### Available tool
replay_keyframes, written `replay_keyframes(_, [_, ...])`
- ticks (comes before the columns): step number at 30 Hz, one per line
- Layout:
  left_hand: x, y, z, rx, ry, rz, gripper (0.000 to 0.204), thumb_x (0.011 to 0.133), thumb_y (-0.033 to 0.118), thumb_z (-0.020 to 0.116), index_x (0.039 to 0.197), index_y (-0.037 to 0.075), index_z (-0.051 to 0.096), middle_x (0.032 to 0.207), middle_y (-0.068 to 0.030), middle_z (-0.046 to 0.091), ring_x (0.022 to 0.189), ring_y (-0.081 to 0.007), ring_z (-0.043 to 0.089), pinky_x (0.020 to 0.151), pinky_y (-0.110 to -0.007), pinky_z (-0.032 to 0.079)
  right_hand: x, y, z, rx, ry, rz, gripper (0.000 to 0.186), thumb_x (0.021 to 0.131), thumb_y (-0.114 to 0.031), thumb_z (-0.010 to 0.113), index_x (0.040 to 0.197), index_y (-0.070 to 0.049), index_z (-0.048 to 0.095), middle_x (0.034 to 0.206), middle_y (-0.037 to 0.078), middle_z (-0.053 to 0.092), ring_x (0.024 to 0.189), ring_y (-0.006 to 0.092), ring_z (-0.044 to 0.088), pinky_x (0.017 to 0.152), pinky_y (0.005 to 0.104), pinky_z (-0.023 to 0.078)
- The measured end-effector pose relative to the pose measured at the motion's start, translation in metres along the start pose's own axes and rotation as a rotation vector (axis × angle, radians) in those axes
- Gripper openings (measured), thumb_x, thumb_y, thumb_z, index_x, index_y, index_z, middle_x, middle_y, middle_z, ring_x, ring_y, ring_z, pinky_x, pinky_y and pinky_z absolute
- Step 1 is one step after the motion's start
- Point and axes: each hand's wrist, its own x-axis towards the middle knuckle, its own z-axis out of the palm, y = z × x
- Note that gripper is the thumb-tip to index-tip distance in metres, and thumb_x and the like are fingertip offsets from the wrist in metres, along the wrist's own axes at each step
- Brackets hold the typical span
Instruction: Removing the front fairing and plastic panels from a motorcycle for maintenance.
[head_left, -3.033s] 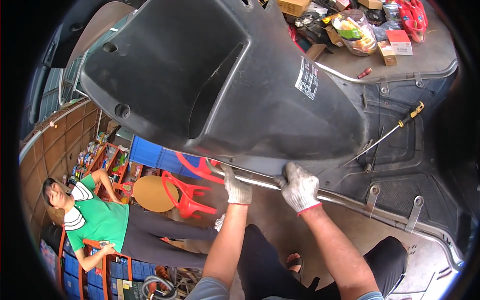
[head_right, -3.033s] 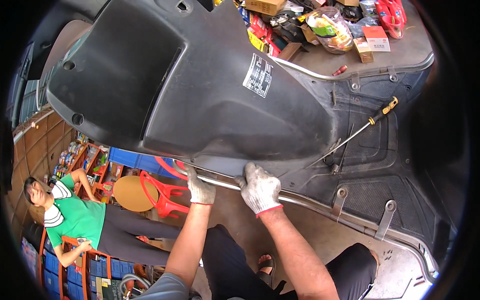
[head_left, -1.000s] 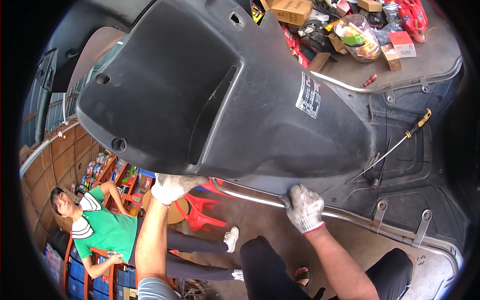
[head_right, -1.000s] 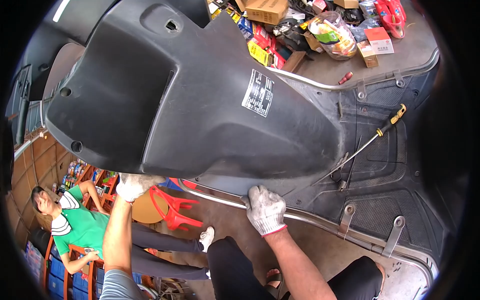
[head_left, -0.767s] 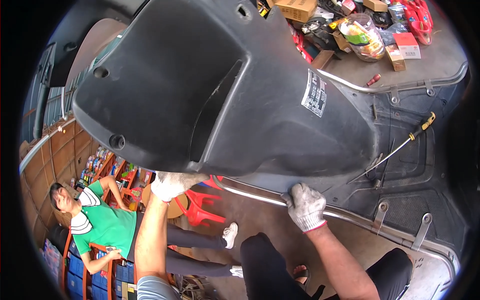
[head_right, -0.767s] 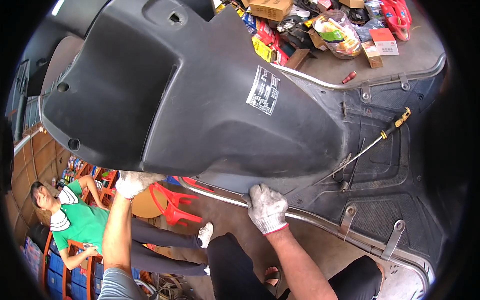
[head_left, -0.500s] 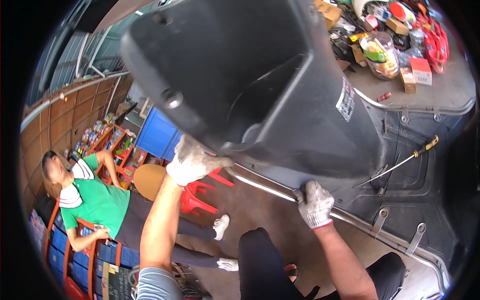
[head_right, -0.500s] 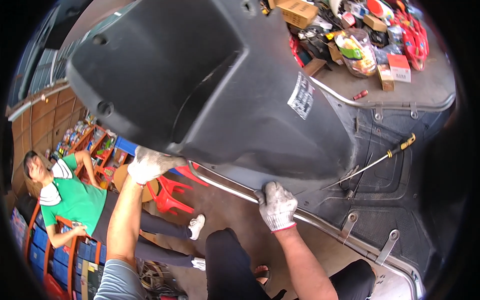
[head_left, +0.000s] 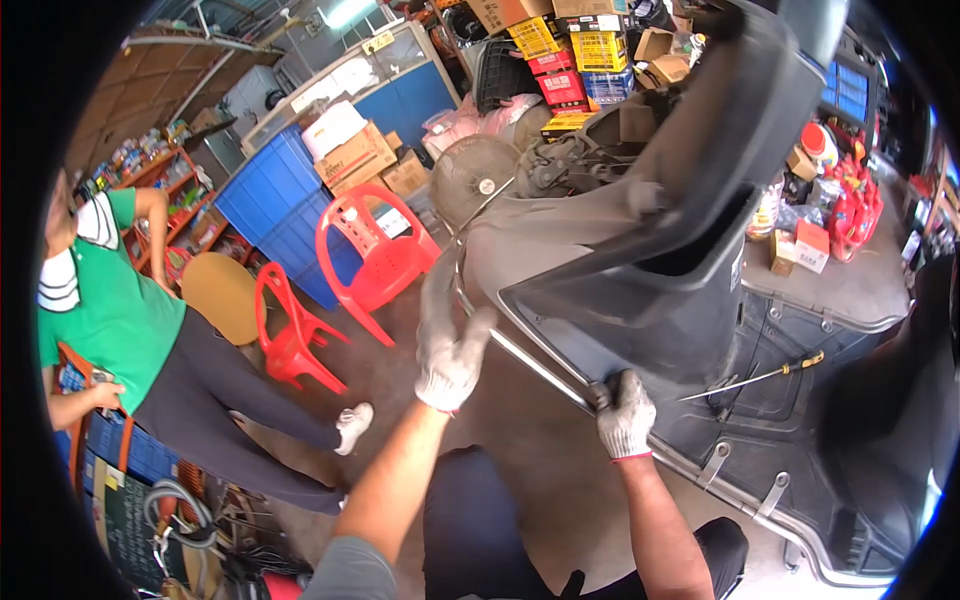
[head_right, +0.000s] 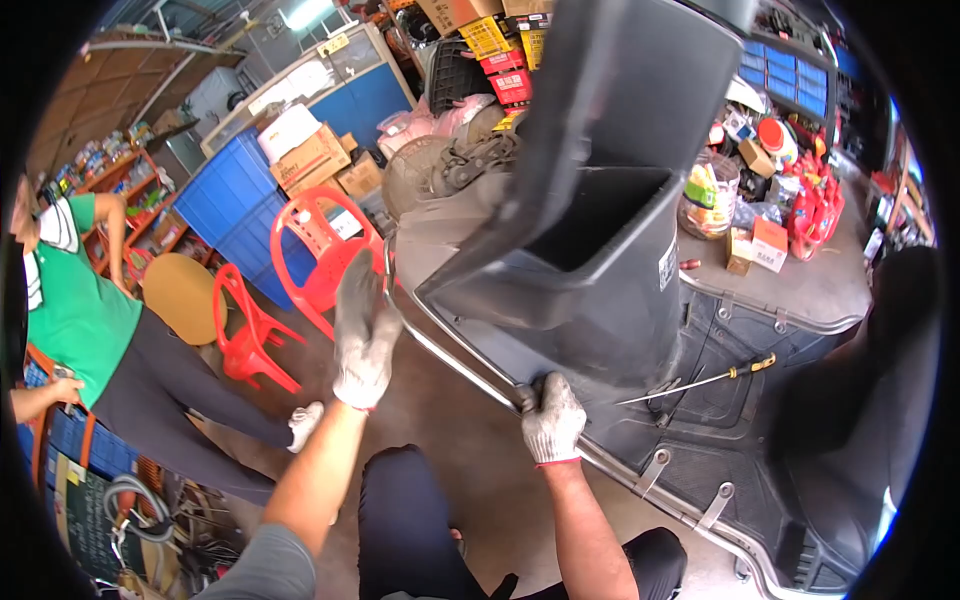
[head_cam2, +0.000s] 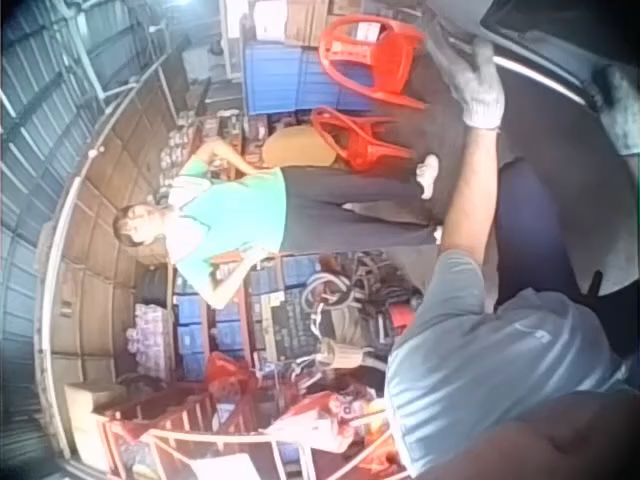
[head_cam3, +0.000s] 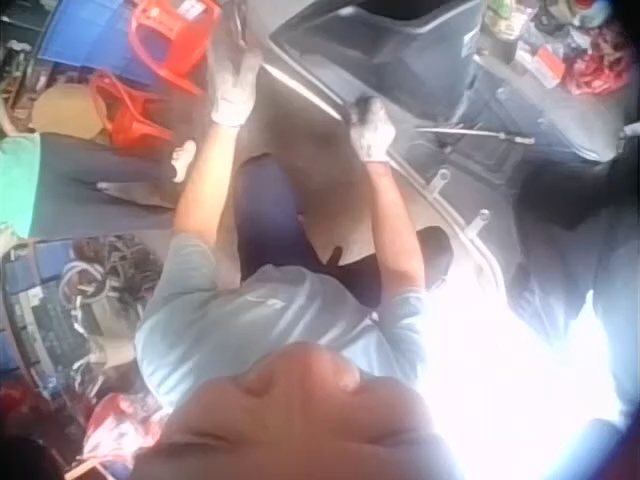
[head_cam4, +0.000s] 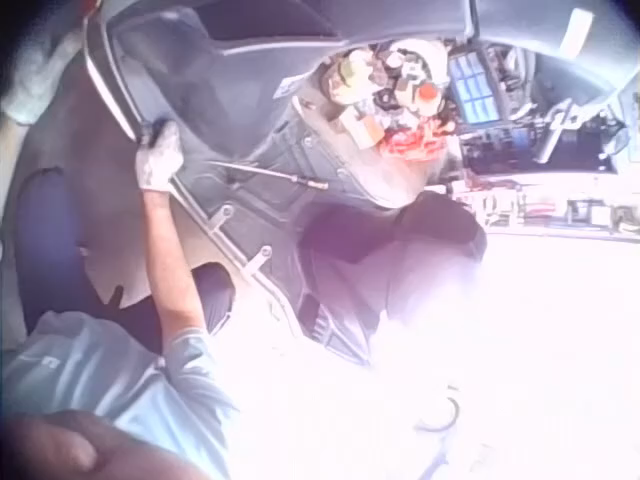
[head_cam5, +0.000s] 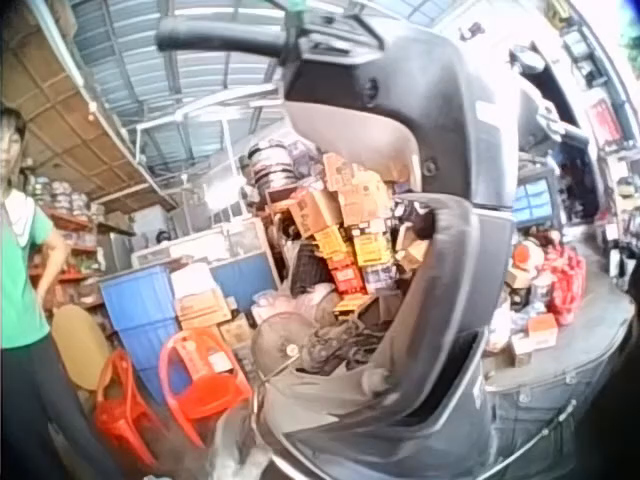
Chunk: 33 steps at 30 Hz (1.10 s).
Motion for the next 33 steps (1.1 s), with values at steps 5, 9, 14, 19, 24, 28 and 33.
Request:
replay_keyframes(5, [-0.097, -0.098, 0.025, -0.665, 0.538, -0.787, 0.048, 0.095, 0.031, 0.06, 0.135, 0.009, 0.045, 0.131, -0.0038, 0.05, 0.119, -0.0172, 0.048, 0.1, -0.039, 0.041, 0.016, -0.013, -0.019, -0.065, -0.253, 0.082, 0.021, 0.083, -0.022, 0.07, 0.089, -0.007, 0.057, 0.079, 0.015, 0.063, 0.077, 0.0389, 0.062, 0.069, 0.0471, 0.049])
replay_keyframes(9, [-0.103, -0.112, 0.058, -0.876, 0.333, -0.947, 0.053, 0.095, 0.037, 0.058, 0.137, 0.008, 0.046, 0.128, -0.0028, 0.054, 0.114, -0.0178, 0.053, 0.095, -0.038, 0.045, 0.038, -0.114, -0.092, 0.034, -0.009, -0.449, 0.013, 0.079, 0.002, 0.064, 0.089, -0.001, 0.057, 0.081, 0.014, 0.061, 0.071, 0.0302, 0.061, 0.065, 0.038, 0.05])
replay_keyframes(14, [-0.111, -0.178, 0.1, -0.868, 0.125, -0.706, 0.048, 0.095, 0.024, 0.055, 0.137, 0.005, 0.041, 0.131, -0.0117, 0.053, 0.117, -0.0246, 0.054, 0.094, -0.04, 0.047, 0.078, -0.2, -0.145, -0.405, 0.123, -0.537, 0.023, 0.091, -0.012, 0.056, 0.107, 0.005, 0.058, 0.101, 0.015, 0.06, 0.098, 0.0252, 0.057, 0.093, 0.0335, 0.041])
replay_keyframes(19, [-0.094, -0.165, 0.114, -0.812, 0.047, -0.453, 0.066, 0.085, 0.026, 0.066, 0.14, 0.004, 0.035, 0.14, -0.017, 0.042, 0.124, -0.0279, 0.048, 0.098, -0.034, 0.045, 0.095, -0.226, -0.142, -0.931, -0.07, -0.578, 0.028, 0.086, -0.017, 0.064, 0.107, 0.002, 0.062, 0.106, 0.022, 0.061, 0.103, 0.039, 0.056, 0.09, 0.0419, 0.044])
replay_keyframes(24, [-0.073, -0.139, 0.108, -0.573, 0.053, -0.371, 0.036, 0.102, 0.02, 0.042, 0.134, 0.005, 0.042, 0.126, -0.0058, 0.053, 0.115, -0.0165, 0.053, 0.098, -0.03, 0.046, 0.115, -0.217, -0.153, -1.14, -0.267, -0.482, 0.039, 0.082, -0.026, 0.071, 0.109, 0.0, 0.062, 0.107, 0.021, 0.062, 0.103, 0.0432, 0.057, 0.087, 0.0485, 0.044])
replay_keyframes(28, [-0.081, -0.151, 0.117, -1.858, 0.401, -0.792, 0.028, 0.101, 0.022, 0.045, 0.125, 0.008, 0.048, 0.114, -0.0025, 0.057, 0.107, -0.0152, 0.056, 0.094, -0.03, 0.048, 0.128, -0.208, -0.146, -0.935, -0.42, -0.557, 0.036, 0.085, -0.03, 0.069, 0.107, -0.001, 0.065, 0.102, 0.019, 0.064, 0.095, 0.0403, 0.061, 0.083, 0.0458, 0.047])
replay_keyframes(33, [-0.06, -0.129, 0.111, -1.803, 0.452, -0.82, 0.031, 0.098, 0.025, 0.05, 0.125, 0.009, 0.05, 0.114, -0.0027, 0.058, 0.108, -0.0166, 0.057, 0.095, -0.031, 0.049, 0.128, -0.197, -0.141, -0.785, -0.375, -0.554, 0.022, 0.089, -0.017, 0.065, 0.101, 0.001, 0.06, 0.085, 0.012, 0.067, 0.077, 0.0229, 0.065, 0.072, 0.0327, 0.051])
